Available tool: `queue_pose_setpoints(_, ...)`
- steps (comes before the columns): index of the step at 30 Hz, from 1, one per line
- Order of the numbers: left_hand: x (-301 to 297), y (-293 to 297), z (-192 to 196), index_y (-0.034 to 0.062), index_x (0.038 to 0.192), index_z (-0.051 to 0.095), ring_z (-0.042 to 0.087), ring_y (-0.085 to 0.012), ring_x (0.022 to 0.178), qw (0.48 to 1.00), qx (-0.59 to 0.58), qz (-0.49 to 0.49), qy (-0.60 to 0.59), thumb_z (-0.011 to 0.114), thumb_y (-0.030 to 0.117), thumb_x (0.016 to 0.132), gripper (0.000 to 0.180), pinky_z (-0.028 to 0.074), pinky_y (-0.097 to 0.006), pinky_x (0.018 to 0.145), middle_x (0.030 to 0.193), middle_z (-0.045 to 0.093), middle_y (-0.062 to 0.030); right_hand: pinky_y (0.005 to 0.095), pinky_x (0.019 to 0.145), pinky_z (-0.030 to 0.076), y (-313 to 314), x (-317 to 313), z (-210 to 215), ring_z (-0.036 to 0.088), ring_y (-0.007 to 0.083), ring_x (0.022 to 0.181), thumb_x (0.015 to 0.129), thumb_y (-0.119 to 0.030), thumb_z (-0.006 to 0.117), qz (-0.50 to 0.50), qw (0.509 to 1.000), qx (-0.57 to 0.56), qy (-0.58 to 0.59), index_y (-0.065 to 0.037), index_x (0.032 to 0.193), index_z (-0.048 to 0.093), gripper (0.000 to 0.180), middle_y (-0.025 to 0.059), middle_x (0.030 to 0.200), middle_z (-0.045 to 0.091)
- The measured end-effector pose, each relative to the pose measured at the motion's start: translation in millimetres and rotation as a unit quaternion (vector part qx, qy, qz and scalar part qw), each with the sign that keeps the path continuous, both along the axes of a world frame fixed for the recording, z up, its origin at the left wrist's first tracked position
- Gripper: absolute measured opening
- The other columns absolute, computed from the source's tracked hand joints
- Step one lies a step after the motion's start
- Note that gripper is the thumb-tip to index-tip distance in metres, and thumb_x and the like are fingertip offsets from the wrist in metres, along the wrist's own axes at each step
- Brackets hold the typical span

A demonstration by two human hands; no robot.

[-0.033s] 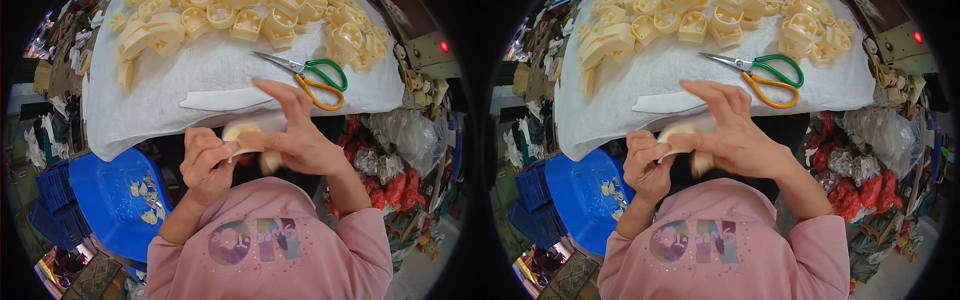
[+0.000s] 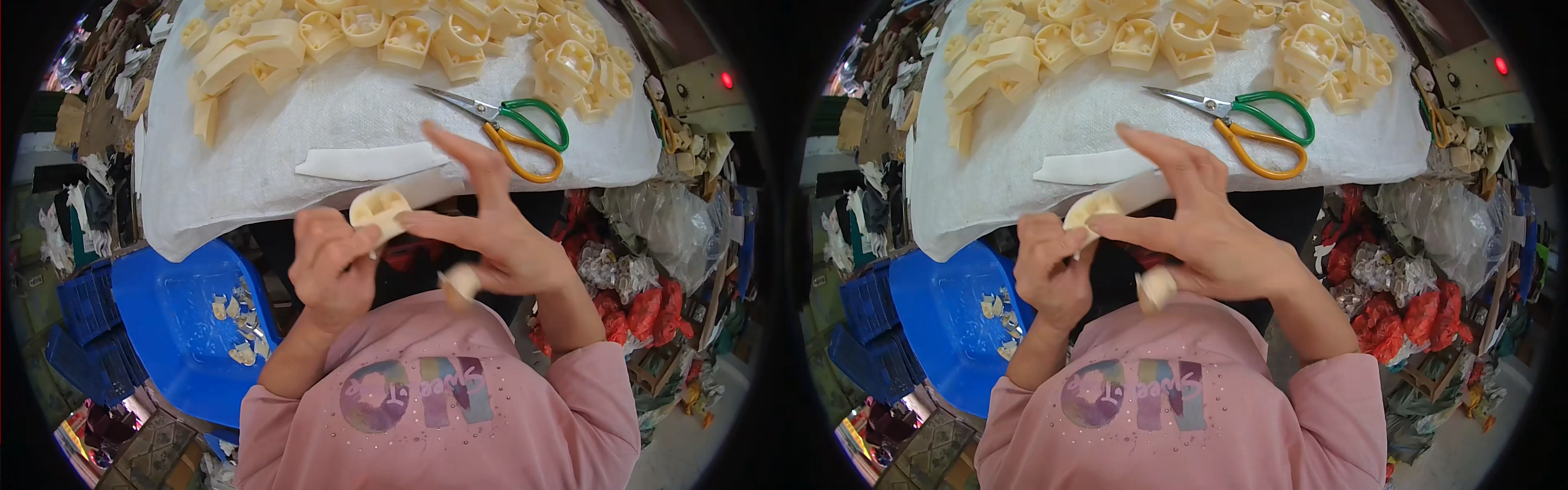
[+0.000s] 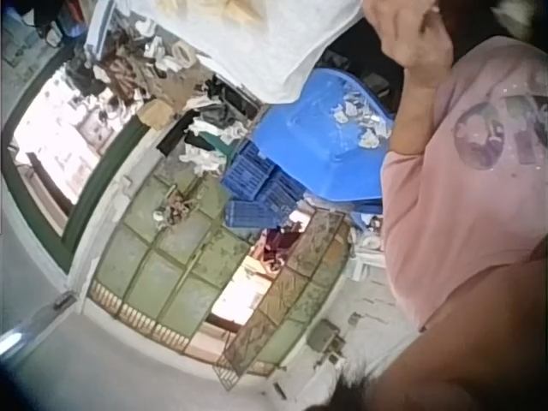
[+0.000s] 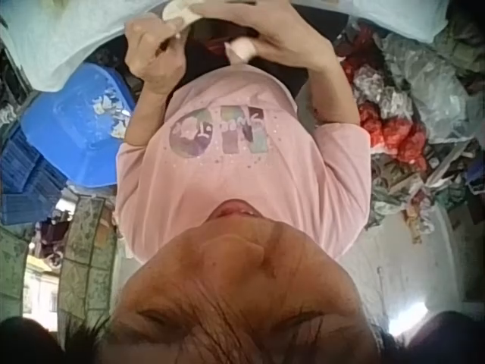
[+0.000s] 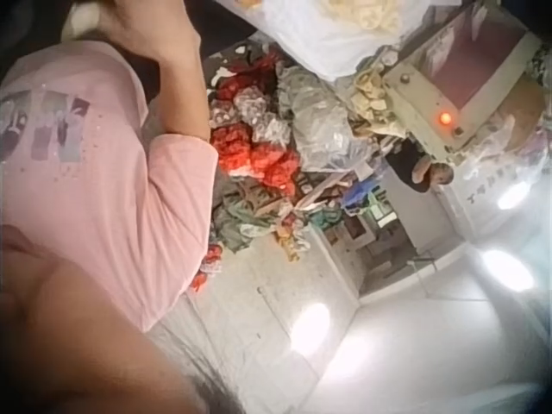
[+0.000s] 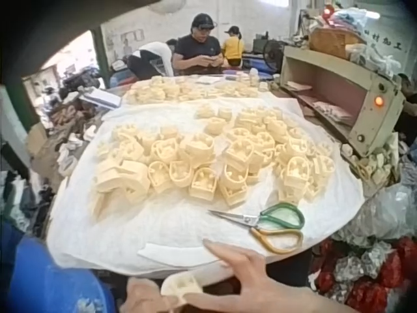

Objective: Applying a white reinforcement strip to yellow plastic shoe heel components and trimming the excess with scissors.

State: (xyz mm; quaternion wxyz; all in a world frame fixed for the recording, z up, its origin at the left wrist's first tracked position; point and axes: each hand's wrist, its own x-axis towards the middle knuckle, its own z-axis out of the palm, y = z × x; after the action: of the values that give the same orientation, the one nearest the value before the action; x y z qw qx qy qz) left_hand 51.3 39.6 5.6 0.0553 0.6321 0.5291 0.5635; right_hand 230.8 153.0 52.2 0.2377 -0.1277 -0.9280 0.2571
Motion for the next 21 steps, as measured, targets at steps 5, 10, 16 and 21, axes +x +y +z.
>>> queue_pose_setpoints(5, -6.2, -1.0, 2.7, 0.01, 0.087, 0.06, 0.043, -0.0193, 0.077, 0.997, 0.015, 0.071, 0.03, 0.076, 0.005, 0.072, 0.022, 0.038, -0.029, 0.065, 0.083, 0.044, -0.0044, 0.0364, 0.09, 0.041, -25.3, 7.6, -20.2, 0.046, 0.0263, 0.11, 0.077, -0.01, 0.07, -0.139, 0.935, -0.227, 0.234, -0.004, 0.113, 0.054, 0.04, 0.0188, 0.121, 0.045)
queue_pose_setpoints(10, 10.8, 3.5, 7.5, 0.0089, 0.096, 0.057, 0.054, -0.0301, 0.094, 0.992, 0.06, -0.043, -0.105, 0.069, -0.01, 0.066, 0.037, 0.049, -0.04, 0.079, 0.097, 0.048, -0.0129, 0.0312, 0.086, 0.047, -59.8, -9.5, -49.1, 0.055, 0.018, 0.1, 0.091, -0.014, 0.055, -0.178, 0.693, -0.618, 0.328, 0.001, 0.117, 0.044, 0.032, 0.0124, 0.11, 0.055)
queue_pose_setpoints(16, 12.5, -0.8, 1.6, 0.0025, 0.088, 0.054, 0.06, -0.03, 0.081, 0.992, 0.045, -0.114, 0.024, 0.064, -0.01, 0.067, 0.026, 0.052, -0.043, 0.07, 0.096, 0.056, -0.0155, 0.0325, 0.081, 0.053, -53.9, -9.0, -37.5, 0.062, 0.0242, 0.096, 0.098, -0.018, 0.042, -0.145, 0.686, -0.632, 0.33, 0.004, 0.112, 0.046, 0.026, 0.0224, 0.11, 0.059)
queue_pose_setpoints(21, 14.0, 4.2, 12.9, 0.0024, 0.078, 0.053, 0.059, -0.028, 0.076, 0.985, 0.021, -0.104, 0.133, 0.064, -0.007, 0.065, 0.02, 0.049, -0.038, 0.063, 0.091, 0.056, -0.0139, 0.0274, 0.073, 0.052, -52.2, 2.0, -35.1, 0.062, 0.0197, 0.094, 0.096, -0.016, 0.044, -0.139, 0.66, -0.678, 0.294, 0.002, 0.11, 0.051, 0.024, 0.0188, 0.113, 0.059)
